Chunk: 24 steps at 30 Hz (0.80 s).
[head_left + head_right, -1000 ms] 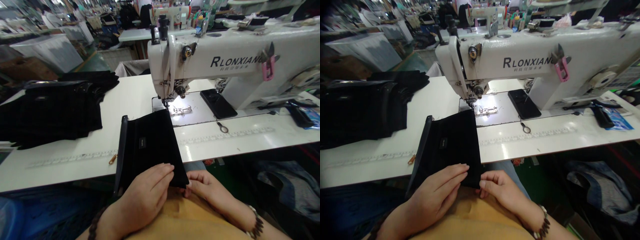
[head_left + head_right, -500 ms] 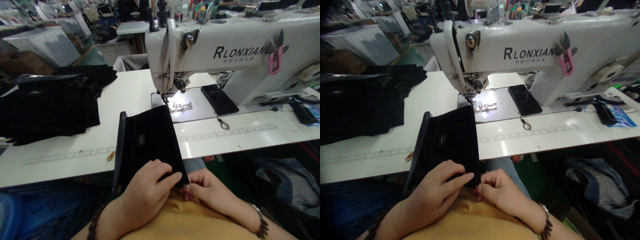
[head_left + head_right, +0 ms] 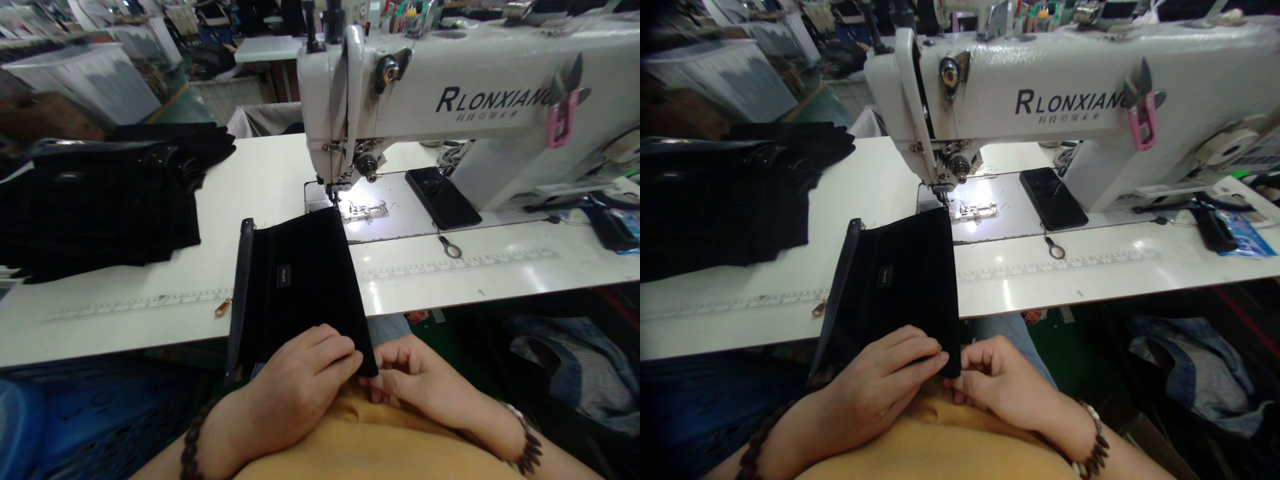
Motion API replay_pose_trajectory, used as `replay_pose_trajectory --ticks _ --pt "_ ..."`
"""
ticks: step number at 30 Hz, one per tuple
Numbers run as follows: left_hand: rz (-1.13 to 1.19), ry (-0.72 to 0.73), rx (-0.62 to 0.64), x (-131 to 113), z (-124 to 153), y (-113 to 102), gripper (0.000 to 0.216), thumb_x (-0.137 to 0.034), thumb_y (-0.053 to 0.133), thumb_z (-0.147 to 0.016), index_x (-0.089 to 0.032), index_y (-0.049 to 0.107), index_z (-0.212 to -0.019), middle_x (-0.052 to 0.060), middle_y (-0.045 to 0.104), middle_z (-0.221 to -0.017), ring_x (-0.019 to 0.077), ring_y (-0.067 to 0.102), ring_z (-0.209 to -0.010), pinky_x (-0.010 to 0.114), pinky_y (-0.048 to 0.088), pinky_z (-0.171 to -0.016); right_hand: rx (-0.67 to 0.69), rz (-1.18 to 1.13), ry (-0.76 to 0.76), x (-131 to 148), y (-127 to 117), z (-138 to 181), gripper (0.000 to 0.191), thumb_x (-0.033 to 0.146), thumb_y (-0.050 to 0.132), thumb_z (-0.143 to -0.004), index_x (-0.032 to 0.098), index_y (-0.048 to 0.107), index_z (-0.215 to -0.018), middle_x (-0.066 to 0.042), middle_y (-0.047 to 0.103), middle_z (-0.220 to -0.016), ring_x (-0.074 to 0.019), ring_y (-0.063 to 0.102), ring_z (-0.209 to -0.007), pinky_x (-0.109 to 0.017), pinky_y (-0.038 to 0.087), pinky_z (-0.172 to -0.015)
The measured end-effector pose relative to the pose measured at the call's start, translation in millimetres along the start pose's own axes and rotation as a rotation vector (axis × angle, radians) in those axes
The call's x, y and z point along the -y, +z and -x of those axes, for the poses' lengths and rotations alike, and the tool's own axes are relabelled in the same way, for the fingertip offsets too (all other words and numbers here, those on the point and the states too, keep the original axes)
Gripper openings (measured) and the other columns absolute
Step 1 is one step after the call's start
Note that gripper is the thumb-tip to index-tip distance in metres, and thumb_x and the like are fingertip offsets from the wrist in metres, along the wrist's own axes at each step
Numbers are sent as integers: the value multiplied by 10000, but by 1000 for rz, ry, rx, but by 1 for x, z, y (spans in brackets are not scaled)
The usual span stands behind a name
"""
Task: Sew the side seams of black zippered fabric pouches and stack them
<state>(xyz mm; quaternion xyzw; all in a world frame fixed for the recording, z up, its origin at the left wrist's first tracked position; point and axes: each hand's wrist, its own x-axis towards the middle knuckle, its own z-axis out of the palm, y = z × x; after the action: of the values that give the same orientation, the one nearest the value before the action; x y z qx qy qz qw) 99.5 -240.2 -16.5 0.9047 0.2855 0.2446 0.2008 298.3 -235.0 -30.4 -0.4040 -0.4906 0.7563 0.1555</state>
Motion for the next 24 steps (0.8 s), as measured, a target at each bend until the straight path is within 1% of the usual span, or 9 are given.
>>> replay_pose_trajectory --ticks 6,9,13,16,19,21,22,23,24 --pt "1 33 -10 1 -1 -4 200 -55 397 -874 -39 562 -986 107 590 -884 178 484 -797 305 492 -698 57 -250 36 -2 -1 -2 155 270 585 -709 129 620 -655 -4 599 -567 -73 479 -483 -203 360 -515" --pt "-7 40 -7 1 -2 -4 197 -61 393 -880 -40 567 -971 103 593 -873 176 490 -789 301 494 -690 40 -375 28 -4 -1 -3 212 289 558 -716 110 646 -642 -35 616 -558 -85 504 -479 -210 370 -505" --pt "-63 56 -4 0 -1 -5 204 -71 383 -886 -41 574 -948 95 598 -854 178 506 -777 312 499 -687 28 -406 67 -8 0 -4 304 394 621 -726 104 654 -641 -25 600 -512 -66 486 -429 -188 350 -452" --pt "-153 78 19 -1 0 -5 175 -95 426 -874 -47 577 -950 91 605 -861 188 530 -780 338 503 -689 38 -420 107 -9 2 -7 314 413 666 -695 101 651 -655 -14 594 -499 -50 470 -396 -167 325 -414" --pt "-208 124 -39 -1 -1 -7 177 -97 425 -874 -41 579 -943 94 620 -840 194 557 -765 347 509 -682 52 -433 132 -7 3 -7 342 442 671 -680 103 634 -656 -10 588 -497 -49 462 -384 -162 314 -399" --pt "-221 155 -104 -2 -3 -10 203 -84 392 -884 -30 585 -912 97 628 -786 193 571 -733 334 515 -661 68 -345 124 -3 2 -4 363 474 634 -706 115 617 -655 -6 580 -501 -58 465 -393 -172 332 -407" --pt "-226 161 -123 -2 -4 -12 220 -78 376 -889 -27 589 -897 95 629 -759 191 576 -716 327 517 -650 51 -221 91 -1 1 -1 367 477 601 -739 126 602 -631 -3 569 -497 -66 466 -401 -181 341 -412" --pt "-230 163 -130 -3 -6 -14 235 -75 363 -893 -28 593 -887 92 629 -740 188 580 -702 320 518 -643 4 -36 21 2 0 3 366 463 572 -771 137 586 -606 -2 558 -498 -78 471 -419 -193 354 -423" --pt "-234 158 -128 -4 -7 -17 250 -71 350 -896 -30 597 -883 90 630 -730 185 585 -693 315 519 -638 -75 193 -96 4 -2 7 355 444 561 -790 146 575 -597 -5 553 -512 -93 485 -450 -210 372 -442"
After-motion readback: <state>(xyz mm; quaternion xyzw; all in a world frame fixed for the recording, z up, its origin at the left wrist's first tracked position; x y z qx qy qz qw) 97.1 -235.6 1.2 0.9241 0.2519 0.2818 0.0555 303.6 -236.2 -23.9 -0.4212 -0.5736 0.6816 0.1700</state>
